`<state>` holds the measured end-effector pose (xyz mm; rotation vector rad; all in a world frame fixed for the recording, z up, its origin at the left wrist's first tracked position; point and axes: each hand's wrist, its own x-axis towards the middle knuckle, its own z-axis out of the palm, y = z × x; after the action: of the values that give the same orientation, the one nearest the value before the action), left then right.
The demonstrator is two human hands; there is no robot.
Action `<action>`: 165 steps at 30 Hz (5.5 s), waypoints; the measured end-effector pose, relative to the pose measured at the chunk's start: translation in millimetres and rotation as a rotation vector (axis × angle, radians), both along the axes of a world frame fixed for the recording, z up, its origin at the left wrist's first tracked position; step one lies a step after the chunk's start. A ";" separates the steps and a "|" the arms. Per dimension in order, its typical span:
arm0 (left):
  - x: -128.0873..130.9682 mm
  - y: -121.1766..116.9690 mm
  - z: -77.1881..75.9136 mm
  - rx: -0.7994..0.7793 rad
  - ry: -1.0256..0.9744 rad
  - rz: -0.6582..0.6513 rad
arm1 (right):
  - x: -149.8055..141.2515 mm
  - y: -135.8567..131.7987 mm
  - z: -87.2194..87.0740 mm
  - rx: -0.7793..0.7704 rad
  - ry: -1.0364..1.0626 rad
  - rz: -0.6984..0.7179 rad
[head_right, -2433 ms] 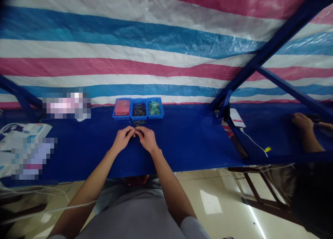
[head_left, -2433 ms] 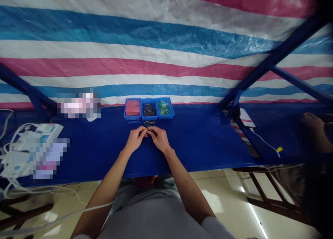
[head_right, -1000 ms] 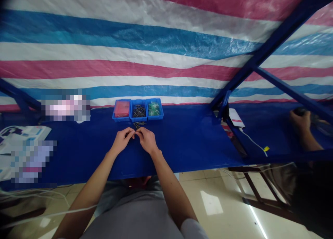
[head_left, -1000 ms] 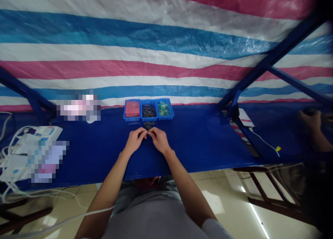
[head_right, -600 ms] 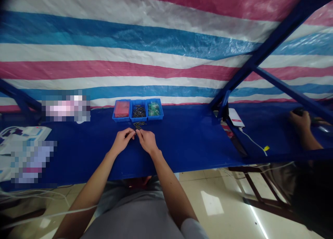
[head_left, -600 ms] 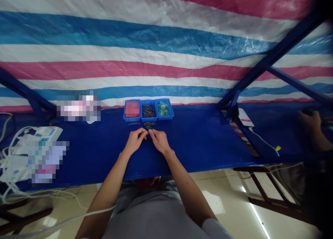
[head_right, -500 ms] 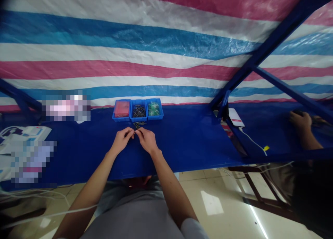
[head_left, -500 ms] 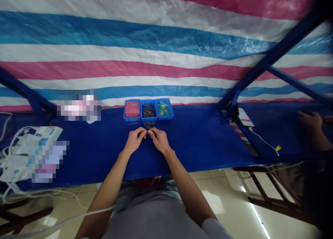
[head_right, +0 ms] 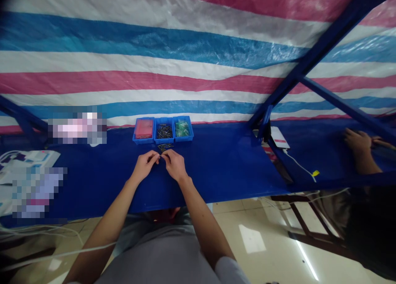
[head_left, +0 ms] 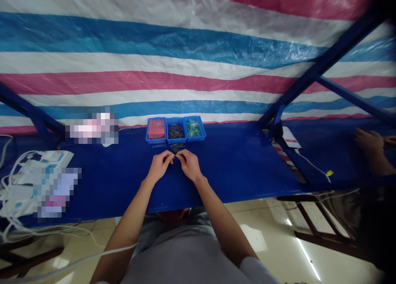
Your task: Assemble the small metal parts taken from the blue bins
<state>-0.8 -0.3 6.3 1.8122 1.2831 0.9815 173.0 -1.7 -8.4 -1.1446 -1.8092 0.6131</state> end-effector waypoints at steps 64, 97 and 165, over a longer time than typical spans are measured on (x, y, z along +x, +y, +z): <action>0.7 -0.1 1.4 0.005 -0.029 0.041 | -1.1 -1.4 2.1 -0.067 0.028 -0.008; -0.3 1.8 -3.7 0.006 -0.054 0.026 | 0.1 -1.2 2.9 -0.071 -0.124 -0.074; -0.6 -0.3 -1.4 0.008 -0.054 0.025 | -0.5 -1.0 1.8 -0.063 -0.015 0.023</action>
<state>-1.4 -0.6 4.9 1.7679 1.2737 1.0434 172.5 -2.6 -6.6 -1.1748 -1.8294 0.6811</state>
